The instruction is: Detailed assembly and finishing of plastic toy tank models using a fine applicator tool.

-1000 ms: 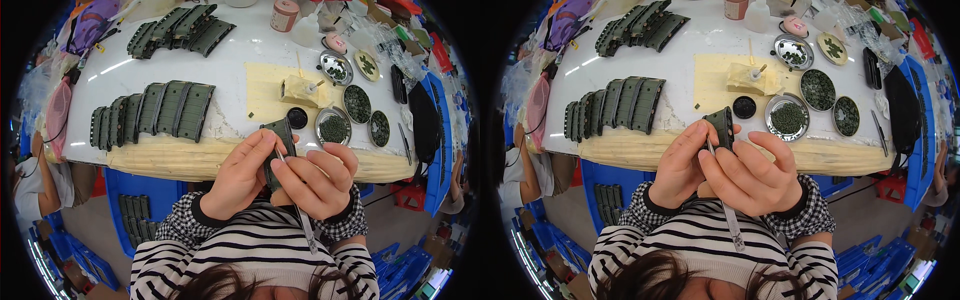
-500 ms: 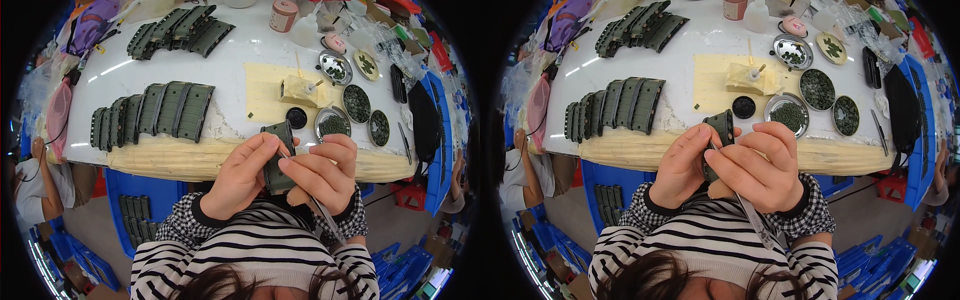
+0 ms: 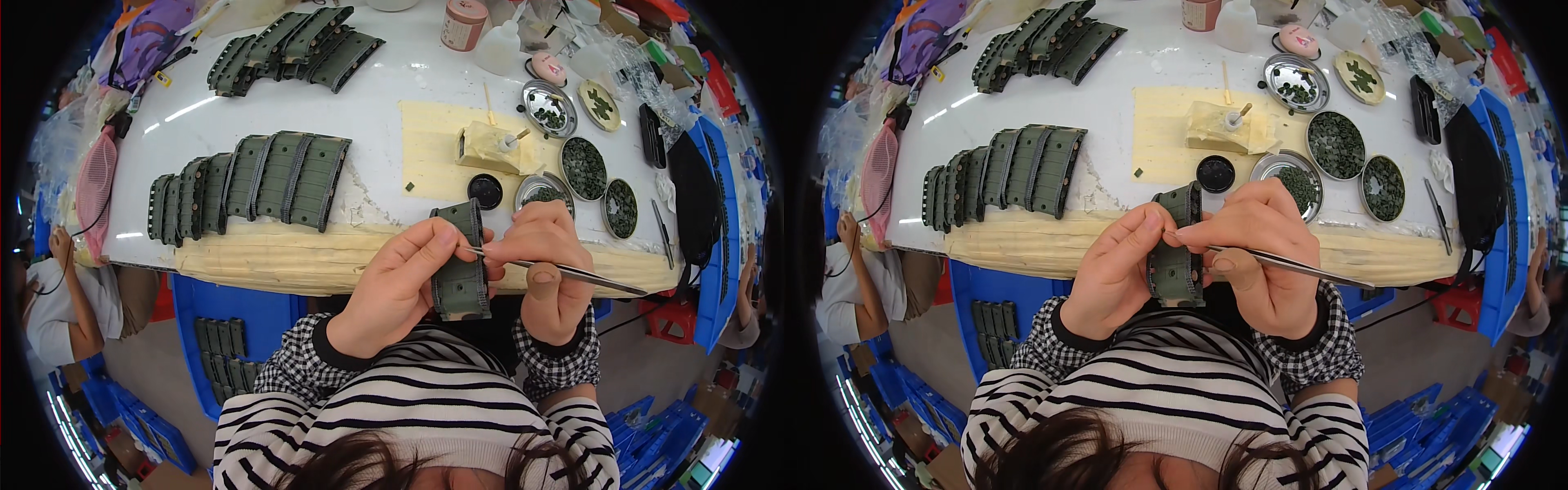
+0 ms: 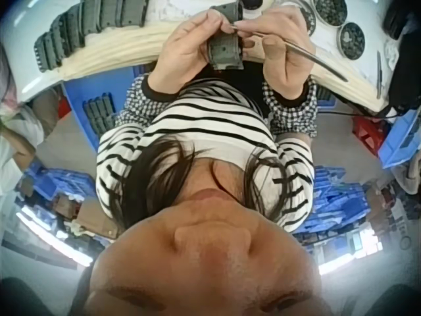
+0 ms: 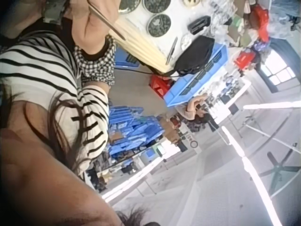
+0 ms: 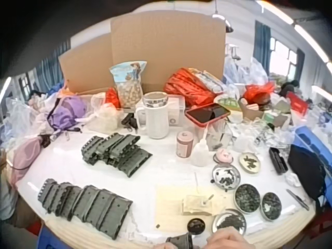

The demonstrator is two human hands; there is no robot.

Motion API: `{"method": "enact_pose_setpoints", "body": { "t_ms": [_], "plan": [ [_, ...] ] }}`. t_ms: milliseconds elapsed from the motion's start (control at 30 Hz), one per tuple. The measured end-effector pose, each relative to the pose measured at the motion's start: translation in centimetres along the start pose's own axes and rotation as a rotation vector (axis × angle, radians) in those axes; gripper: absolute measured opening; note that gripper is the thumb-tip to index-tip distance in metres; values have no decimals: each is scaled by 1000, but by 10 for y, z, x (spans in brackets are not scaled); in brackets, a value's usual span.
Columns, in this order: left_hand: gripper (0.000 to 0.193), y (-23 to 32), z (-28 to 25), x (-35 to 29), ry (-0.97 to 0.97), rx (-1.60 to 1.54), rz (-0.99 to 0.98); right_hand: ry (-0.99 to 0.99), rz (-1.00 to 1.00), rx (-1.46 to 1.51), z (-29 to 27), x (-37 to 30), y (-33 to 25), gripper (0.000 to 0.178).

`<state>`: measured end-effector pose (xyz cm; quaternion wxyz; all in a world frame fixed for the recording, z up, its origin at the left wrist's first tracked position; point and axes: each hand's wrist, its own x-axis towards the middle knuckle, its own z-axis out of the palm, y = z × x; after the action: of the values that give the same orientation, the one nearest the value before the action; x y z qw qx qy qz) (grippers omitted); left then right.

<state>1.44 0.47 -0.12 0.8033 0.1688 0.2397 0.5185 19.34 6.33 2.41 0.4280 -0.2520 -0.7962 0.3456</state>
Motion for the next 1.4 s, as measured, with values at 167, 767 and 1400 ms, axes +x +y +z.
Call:
{"method": "enact_pose_setpoints", "body": {
  "t_ms": [167, 767, 1400],
  "plan": [
    [32, 1, 0, 0, 9, 4, 6, -22, -16, -56, -1, 2, -4, 26],
    [26, 0, -4, 0, 24, -26, -7, -17, -75, -118, -1, 3, -4, 19],
    [42, 21, -9, -12, 169, -227, 202, 172, 202, -306, 9, -1, 32, 12]
  ]
}}
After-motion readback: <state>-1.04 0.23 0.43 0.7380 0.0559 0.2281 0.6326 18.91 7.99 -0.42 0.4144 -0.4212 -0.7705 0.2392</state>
